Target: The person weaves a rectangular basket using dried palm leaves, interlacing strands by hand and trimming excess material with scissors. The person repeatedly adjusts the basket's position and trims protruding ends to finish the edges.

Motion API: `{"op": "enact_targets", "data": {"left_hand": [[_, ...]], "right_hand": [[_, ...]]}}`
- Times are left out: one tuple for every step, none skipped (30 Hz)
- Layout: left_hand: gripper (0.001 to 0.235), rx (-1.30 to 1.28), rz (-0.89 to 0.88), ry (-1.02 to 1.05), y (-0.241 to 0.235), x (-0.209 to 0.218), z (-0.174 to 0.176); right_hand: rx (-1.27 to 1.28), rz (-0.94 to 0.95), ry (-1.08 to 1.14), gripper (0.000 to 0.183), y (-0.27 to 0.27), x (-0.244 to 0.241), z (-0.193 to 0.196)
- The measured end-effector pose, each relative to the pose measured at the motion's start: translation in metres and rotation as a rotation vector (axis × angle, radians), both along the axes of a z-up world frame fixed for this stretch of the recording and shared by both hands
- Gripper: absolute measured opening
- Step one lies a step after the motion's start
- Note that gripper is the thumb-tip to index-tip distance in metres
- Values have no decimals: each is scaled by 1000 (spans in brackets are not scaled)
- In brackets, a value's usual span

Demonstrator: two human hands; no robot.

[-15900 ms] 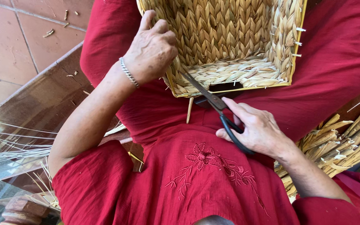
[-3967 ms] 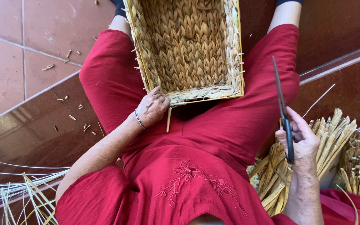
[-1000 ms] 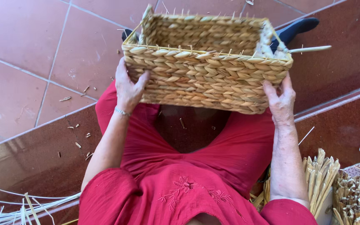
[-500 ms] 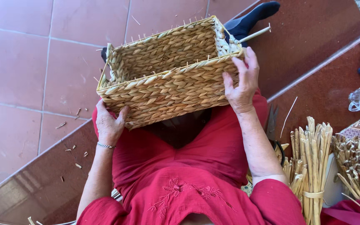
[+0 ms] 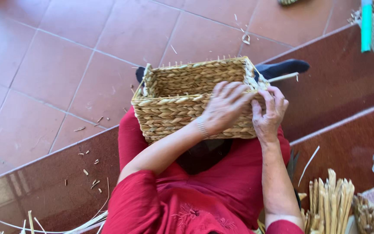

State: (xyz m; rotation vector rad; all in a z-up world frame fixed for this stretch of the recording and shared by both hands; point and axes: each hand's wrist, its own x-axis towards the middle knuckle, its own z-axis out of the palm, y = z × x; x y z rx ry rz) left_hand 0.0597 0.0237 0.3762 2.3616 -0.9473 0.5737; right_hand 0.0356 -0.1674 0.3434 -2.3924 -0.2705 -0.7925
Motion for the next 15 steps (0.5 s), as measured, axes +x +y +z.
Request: {"op": "enact_targets", "data": {"left_hand": [[56,43,-14,-5,-20,13,-6],[51,37,-37,-39,-39,26,-11],[45,32,-60,-74,-53,37,-17],[41,79,-76,-44,-61,45,-25],[36,125,-92,-14,-68,53,-32],[32,169,-117,20,-71,59,-39],[34,144,-135,39,-70,63,-46],[37,121,-157,56,-68,65,-52],[40,99,-180,74,-65,68,-56],[34,114,-168,88,-61,69,-60],[29,130,-156,102,-55,68,-62],[23,146,-142,111,-49,71,-61],[24,163,-136,101,-45,71,-59],[25,179,-130,92,-42,68,-56],[26,195,-124,82,-37,67,-52]], "right_hand": [[6,4,-3,47,-2,1,-3],[-21,-6,4,47,-4,3,-5],[-48,-16,11,48,-6,5,-6],[-74,-29,21,50,-7,5,-8],[-58,1,16,48,-8,8,-8],[-43,23,14,46,-9,8,-7],[-28,44,13,44,-11,8,-6],[-58,39,-10,41,-11,9,-5],[-89,33,-34,38,-10,11,-4],[-120,24,-54,37,-10,9,-3],[-136,32,-73,35,-10,8,-1],[-153,41,-98,34,-10,10,1],[-169,50,-123,32,-9,11,2],[-167,53,-114,32,-8,12,4],[-166,57,-105,32,-8,13,4]]}}
